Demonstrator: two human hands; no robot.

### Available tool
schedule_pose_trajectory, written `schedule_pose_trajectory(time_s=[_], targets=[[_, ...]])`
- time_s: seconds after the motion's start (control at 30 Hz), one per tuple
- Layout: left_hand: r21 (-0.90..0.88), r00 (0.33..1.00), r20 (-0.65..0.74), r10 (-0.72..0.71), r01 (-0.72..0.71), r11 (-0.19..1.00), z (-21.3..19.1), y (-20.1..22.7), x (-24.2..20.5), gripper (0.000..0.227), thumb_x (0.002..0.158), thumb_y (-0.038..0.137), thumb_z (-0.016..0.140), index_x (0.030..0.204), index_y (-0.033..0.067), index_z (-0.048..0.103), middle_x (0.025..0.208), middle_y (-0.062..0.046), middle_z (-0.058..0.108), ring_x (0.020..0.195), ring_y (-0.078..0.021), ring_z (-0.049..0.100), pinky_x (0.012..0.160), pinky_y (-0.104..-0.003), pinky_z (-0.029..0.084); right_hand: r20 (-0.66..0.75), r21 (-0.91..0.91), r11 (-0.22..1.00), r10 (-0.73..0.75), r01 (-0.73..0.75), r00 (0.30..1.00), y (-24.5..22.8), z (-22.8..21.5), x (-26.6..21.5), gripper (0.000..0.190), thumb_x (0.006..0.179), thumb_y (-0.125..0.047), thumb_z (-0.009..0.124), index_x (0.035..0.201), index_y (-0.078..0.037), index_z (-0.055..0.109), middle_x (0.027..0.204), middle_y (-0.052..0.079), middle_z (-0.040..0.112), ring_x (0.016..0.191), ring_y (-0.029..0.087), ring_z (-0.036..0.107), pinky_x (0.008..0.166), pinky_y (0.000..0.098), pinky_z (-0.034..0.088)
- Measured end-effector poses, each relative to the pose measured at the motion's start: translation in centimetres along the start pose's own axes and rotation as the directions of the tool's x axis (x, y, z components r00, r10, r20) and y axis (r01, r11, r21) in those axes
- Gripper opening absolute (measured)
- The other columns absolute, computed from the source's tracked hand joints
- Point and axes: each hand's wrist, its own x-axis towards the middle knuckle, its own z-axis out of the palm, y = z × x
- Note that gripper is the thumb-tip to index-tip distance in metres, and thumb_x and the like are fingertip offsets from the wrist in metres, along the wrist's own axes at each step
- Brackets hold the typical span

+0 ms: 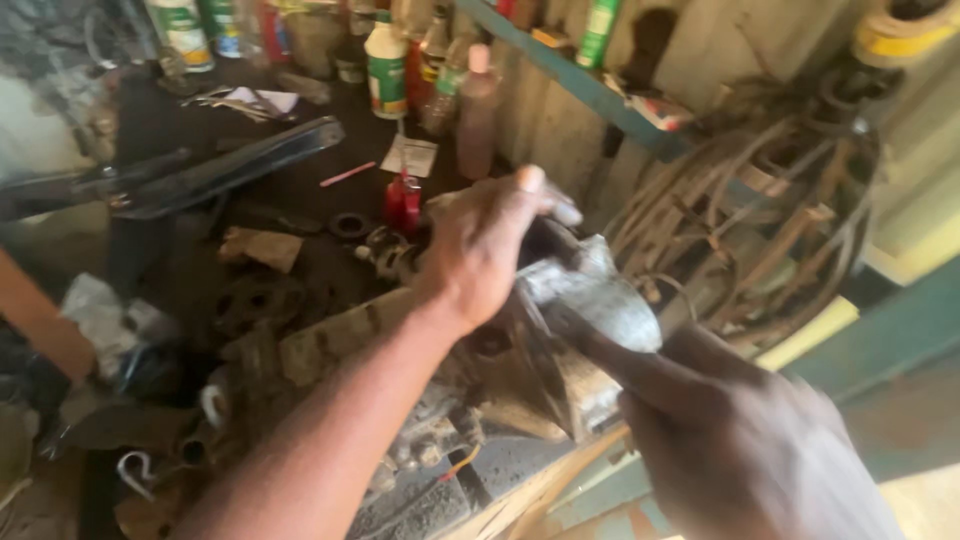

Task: The person scrapes a metal part clamped in a vise using a flat metal tool. They repeatedly scrape the surface to remove residue and occasionally wipe the part with a cloth.

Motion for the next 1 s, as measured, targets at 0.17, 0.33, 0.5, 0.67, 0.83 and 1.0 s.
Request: schedule_pose_trajectory(time_s=[0.17,0.33,0.5,0.67,0.83,1.0], targets=[[-0.085,0.993,-0.008,-0.12,0.119,0.989,0.0,0.2,0.3,0.058,0.104,0.05,0.047,0.1,0.0013,0.078,0.102,-0.009,0.08,0.102,-0.018,0.073,0.098,-0.033,0.053,-0.039,0.013,1.0,0.0,0.0,0.999,0.1,0.7,-0.4,0.046,0.09,-0.02,0.065,0.132,-0.036,0.075,0.08,0.002,0.069,0.057,0.021,0.069,0.052,0.0379,0.057],[-0.029,0.999,0.013,-0.034,0.035,0.999,-0.5,0.3,-0.2,0.061,0.105,0.054,0.045,0.1,0.0038,0.079,0.104,-0.006,0.08,0.105,-0.0148,0.072,0.1,-0.031,0.051,0.071,-0.08,0.997,0.018,-0.012,0.997,1.6,0.3,-2.4,0.046,0.091,-0.031,0.066,0.136,-0.042,0.066,0.08,-0.005,0.068,0.065,0.014,0.07,0.06,0.0339,0.061],[-0.117,0.998,0.022,-0.062,0.064,0.991,-0.5,0.0,-0.1,0.062,0.106,0.054,0.047,0.1,0.001,0.078,0.099,-0.009,0.08,0.101,-0.0173,0.07,0.098,-0.032,0.051,0.311,-0.226,0.938,0.325,-0.262,0.893,1.3,-0.2,-5.2,0.049,0.091,-0.041,0.064,0.135,-0.063,0.06,0.088,-0.015,0.064,0.074,0.004,0.069,0.069,0.027,0.062],[-0.042,0.997,0.041,-0.07,0.072,0.997,-1.3,0.8,-0.1,0.065,0.104,0.058,0.044,0.098,0.0033,0.079,0.094,-0.007,0.08,0.095,-0.0163,0.073,0.091,-0.031,0.053,0.326,-0.327,0.922,0.317,-0.208,0.891,-0.3,-1.0,-3.9,0.056,0.093,-0.037,0.062,0.144,-0.059,0.056,0.09,-0.012,0.062,0.076,0.005,0.072,0.069,0.0282,0.062],[-0.041,0.994,0.021,-0.111,0.112,0.993,-1.3,1.4,-0.2,0.066,0.103,0.059,0.042,0.099,0.0041,0.078,0.096,-0.009,0.079,0.096,-0.0175,0.071,0.091,-0.031,0.052,0.168,-0.166,0.963,0.241,-0.214,0.956,-3.1,0.0,-1.7,0.044,0.097,-0.03,0.059,0.138,-0.046,0.063,0.086,-0.008,0.067,0.072,0.01,0.066,0.064,0.0299,0.062],[0.053,0.984,-0.02,-0.175,0.176,0.983,-1.5,1.7,-0.1,0.07,0.099,0.064,0.039,0.1,0.0087,0.082,0.1,-0.009,0.08,0.099,-0.0201,0.072,0.091,-0.033,0.051,0.193,-0.212,0.923,0.363,-0.322,0.912,-5.5,-1.3,-0.8,0.041,0.098,-0.032,0.059,0.134,-0.05,0.07,0.082,-0.008,0.066,0.069,0.01,0.066,0.065,0.0297,0.061]])
